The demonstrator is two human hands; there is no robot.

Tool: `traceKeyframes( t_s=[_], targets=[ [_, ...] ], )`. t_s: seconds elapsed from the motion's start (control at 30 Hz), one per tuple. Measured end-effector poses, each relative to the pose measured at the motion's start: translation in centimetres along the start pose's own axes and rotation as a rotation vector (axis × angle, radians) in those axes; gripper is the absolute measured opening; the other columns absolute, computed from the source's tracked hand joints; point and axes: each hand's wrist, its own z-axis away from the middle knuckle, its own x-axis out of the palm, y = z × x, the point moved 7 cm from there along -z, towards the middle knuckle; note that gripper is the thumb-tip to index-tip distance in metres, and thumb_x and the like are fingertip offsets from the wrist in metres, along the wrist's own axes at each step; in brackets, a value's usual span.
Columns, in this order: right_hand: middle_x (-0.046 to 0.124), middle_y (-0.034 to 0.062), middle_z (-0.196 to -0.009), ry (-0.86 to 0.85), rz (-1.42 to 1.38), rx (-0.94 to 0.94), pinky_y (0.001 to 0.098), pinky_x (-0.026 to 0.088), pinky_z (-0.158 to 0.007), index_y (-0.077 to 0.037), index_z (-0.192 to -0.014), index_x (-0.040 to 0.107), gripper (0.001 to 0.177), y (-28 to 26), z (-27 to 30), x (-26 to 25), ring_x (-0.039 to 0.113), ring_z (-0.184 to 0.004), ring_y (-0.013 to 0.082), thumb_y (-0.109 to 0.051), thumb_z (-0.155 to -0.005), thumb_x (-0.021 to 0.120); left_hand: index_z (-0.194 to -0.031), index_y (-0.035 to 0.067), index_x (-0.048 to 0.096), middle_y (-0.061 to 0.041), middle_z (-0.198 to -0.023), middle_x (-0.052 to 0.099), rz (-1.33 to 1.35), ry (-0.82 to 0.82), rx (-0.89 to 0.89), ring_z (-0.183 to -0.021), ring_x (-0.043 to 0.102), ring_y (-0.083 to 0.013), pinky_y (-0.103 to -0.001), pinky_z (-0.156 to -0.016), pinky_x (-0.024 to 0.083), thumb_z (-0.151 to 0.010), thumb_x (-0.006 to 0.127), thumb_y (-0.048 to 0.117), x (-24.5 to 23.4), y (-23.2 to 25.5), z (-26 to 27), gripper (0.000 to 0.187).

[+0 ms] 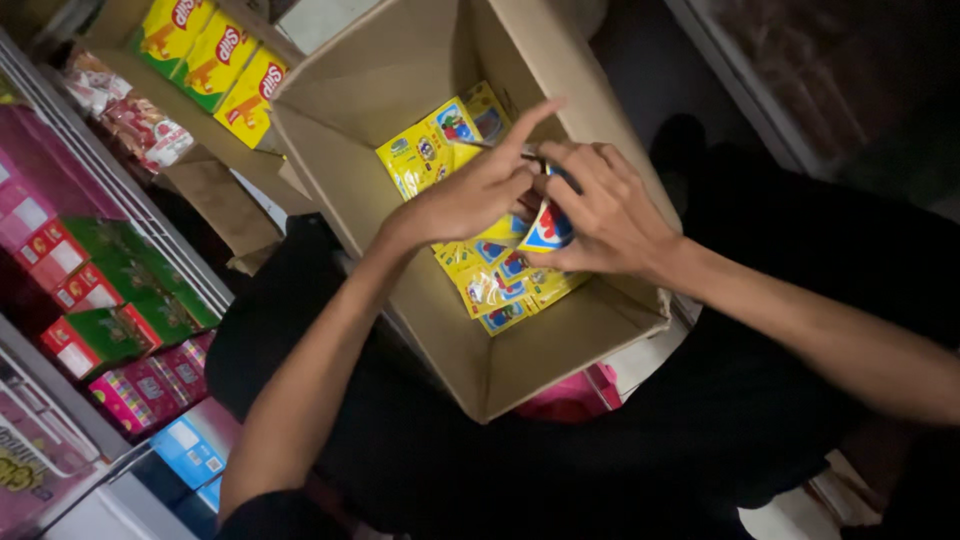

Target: The person unpacks yellow snack packets from a cardboard box while sitting on the floor. They open the packets, inspect the contents, and place them onto nearby shelves in a store aisle.

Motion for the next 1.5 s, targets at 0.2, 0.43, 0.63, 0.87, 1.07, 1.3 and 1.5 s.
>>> traceKeyframes(
  t_s=[0.2,0.43,0.63,0.87,1.07,1.3,1.5],
  targets=[
    [0.056,0.0229,-0.133,0.057,-0.044,0.010,0.0486,0.052,-0.093,0.001,-0.106,0.059,0.081,0.9,0.3,-0.6,0.063,-0.115,0.0386,-0.062,-0.066,0.092,-0.157,0.017,0.035,-0.002,-0.078,0.064,-0.100,0.381,0.044,-0.069,0.066,-0.0093,-0.025,-0.066,0.059,-0.106,0.068,0.006,-7.7,4.9,4.3,0.062],
    [0.057,0.0231,-0.132,0.094,-0.147,0.094,0.0466,0.054,-0.090,0.002,-0.107,0.061,0.080,1.0,0.3,0.0,0.064,-0.110,0.0364,-0.059,-0.069,0.094,-0.136,0.011,0.054,0.001,-0.078,0.051,-0.550,0.463,0.101,-0.070,0.053,-0.0057,-0.021,-0.056,0.043,-0.082,0.096,0.020,-7.1,4.6,5.9,0.069],
    [0.058,0.0200,-0.135,0.129,-0.031,0.014,0.0468,0.053,-0.095,-0.003,-0.105,0.060,0.072,1.6,0.8,0.0,0.063,-0.117,0.0345,-0.054,-0.073,0.098,-0.142,0.008,0.053,0.001,-0.086,0.055,-0.441,0.529,0.164,-0.071,0.056,-0.0097,-0.027,-0.061,0.046,-0.096,0.089,0.024,-8.6,2.3,5.2,0.061],
    [0.045,0.0190,-0.129,0.388,-0.081,0.185,0.0418,0.049,-0.095,0.002,-0.112,0.050,0.067,4.9,-0.2,-5.4,0.053,-0.119,0.0334,-0.037,-0.082,0.096,-0.105,0.004,0.067,-0.012,-0.072,0.063,-1.088,0.755,-0.106,-0.066,0.064,-0.0284,-0.044,-0.061,0.049,-0.097,0.078,0.035,-13.2,-2.5,3.8,0.034],
    [0.045,0.0090,-0.120,0.413,-0.225,0.409,0.0345,0.045,-0.094,0.000,-0.119,0.045,0.068,8.6,0.6,-7.0,0.050,-0.111,0.0192,-0.035,-0.089,0.096,-0.095,0.011,0.078,-0.012,-0.097,0.075,-1.296,0.126,-0.416,-0.093,0.072,-0.0309,-0.050,-0.078,0.053,-0.085,0.073,0.030,-5.6,-16.8,-7.1,0.022],
    [0.045,0.0073,-0.119,0.389,-0.299,0.427,0.0333,0.048,-0.097,-0.001,-0.121,0.043,0.069,8.7,1.2,-7.9,0.052,-0.116,0.0177,-0.037,-0.090,0.093,-0.098,0.010,0.079,-0.006,-0.093,0.075,-1.307,-0.420,-0.770,-0.086,0.072,-0.0304,-0.057,-0.064,0.051,-0.075,0.082,0.034,5.2,-31.8,-6.1,0.034],
    [0.048,0.0129,-0.131,0.382,-0.264,0.360,0.0352,0.047,-0.105,-0.001,-0.121,0.045,0.065,7.4,0.4,-9.8,0.053,-0.122,0.0219,-0.029,-0.090,0.095,-0.096,0.000,0.079,-0.020,-0.092,0.075,-1.652,-0.566,-0.775,-0.083,0.070,-0.0421,-0.065,-0.060,0.050,-0.081,0.074,0.016,7.3,-33.5,-5.3,0.023]
  ],
)
